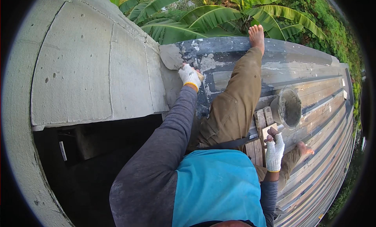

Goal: The person applies cement mixture to the edge of a wall using a trowel and a brush, reaching into buckets to gather more material.

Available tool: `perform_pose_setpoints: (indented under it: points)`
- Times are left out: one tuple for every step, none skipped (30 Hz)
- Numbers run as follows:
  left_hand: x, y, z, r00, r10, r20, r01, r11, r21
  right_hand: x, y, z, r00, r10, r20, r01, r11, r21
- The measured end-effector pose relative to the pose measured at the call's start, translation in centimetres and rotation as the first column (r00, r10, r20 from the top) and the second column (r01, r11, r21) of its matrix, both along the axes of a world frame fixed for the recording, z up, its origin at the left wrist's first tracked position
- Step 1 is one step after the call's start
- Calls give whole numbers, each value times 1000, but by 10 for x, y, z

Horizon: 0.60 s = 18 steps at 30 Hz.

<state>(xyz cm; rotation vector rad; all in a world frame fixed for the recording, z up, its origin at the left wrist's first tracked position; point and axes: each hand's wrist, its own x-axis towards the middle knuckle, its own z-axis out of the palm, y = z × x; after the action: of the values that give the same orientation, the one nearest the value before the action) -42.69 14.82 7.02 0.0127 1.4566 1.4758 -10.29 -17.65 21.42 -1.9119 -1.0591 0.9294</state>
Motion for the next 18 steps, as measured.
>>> perform_pose_setpoints:
  points:
    - [6, -16, -1, 999, 31, 14, -31, 1000, 0, 0, -1, 1, 1000, -2, -3, 2, 1000, -1]
    - [12, -32, 2, 1000, 28, 12, -28, 1000, -3, 0, -1, 1, 1000, -21, -21, 21, 1000, -11]
    - [18, -51, 7, 997, 31, 76, -30, 999, -13, 1, -3, 1, 998, -42, -40, 41, 999, -21]
    - [22, -70, 10, 990, 38, 138, -35, 999, -23, 1, -3, 0, 998, -43, -44, 42, 999, -25]
    - [20, -88, -1, 995, 33, 98, -30, 999, -24, 2, -3, 2, 998, -42, -45, 41, 999, -29]
    - [18, -106, -13, 998, 29, 55, -28, 999, -21, 4, -2, 2, 998, -39, -48, 37, 999, -29]
    - [16, -128, -14, 998, 27, 55, -26, 1000, -18, 5, -2, 1, 998, -41, -48, 39, 999, -27]
    - [12, -150, -14, 996, -23, 86, 22, 1000, 11, 7, -3, 0, 998, -43, -42, 42, 999, -29]
    - [8, -161, -12, 991, -72, 112, 67, 997, 41, 7, -3, 0, 998, -44, -39, 43, 999, -30]
    - [8, -162, -5, 991, -71, 109, 67, 997, 40, 6, -3, 1, 998, -44, -43, 43, 999, -31]
    - [12, -163, 4, 992, -128, 6, 128, 992, 22, 6, -3, 2, 996, -53, -68, 51, 998, -40]
    - [13, -166, 12, 978, -184, -94, 184, 983, -6, 5, -5, 4, 994, -62, -92, 58, 997, -51]
    - [11, -160, 16, 979, -181, -95, 181, 984, -8, 6, -7, 1, 994, -59, -93, 54, 997, -54]
    - [7, -140, 19, 964, -237, -123, 236, 972, -23, 7, -6, -5, 998, -35, -49, 34, 999, -39]
    - [3, -121, 24, 944, -294, -150, 292, 956, -37, 9, -6, -7, 1000, -15, -2, 15, 1000, -24]
    - [2, -106, 32, 927, -334, -173, 332, 942, -40, 7, -3, -4, 1000, -13, -15, 12, 999, -40]
    - [-1, -92, 43, 906, -374, -198, 373, 927, -43, 6, -1, 1, 1000, -20, -12, 19, 999, -38]
    - [-4, -78, 49, 897, -394, -200, 389, 919, -66, 4, 2, 6, 999, -43, -32, 42, 998, -49]
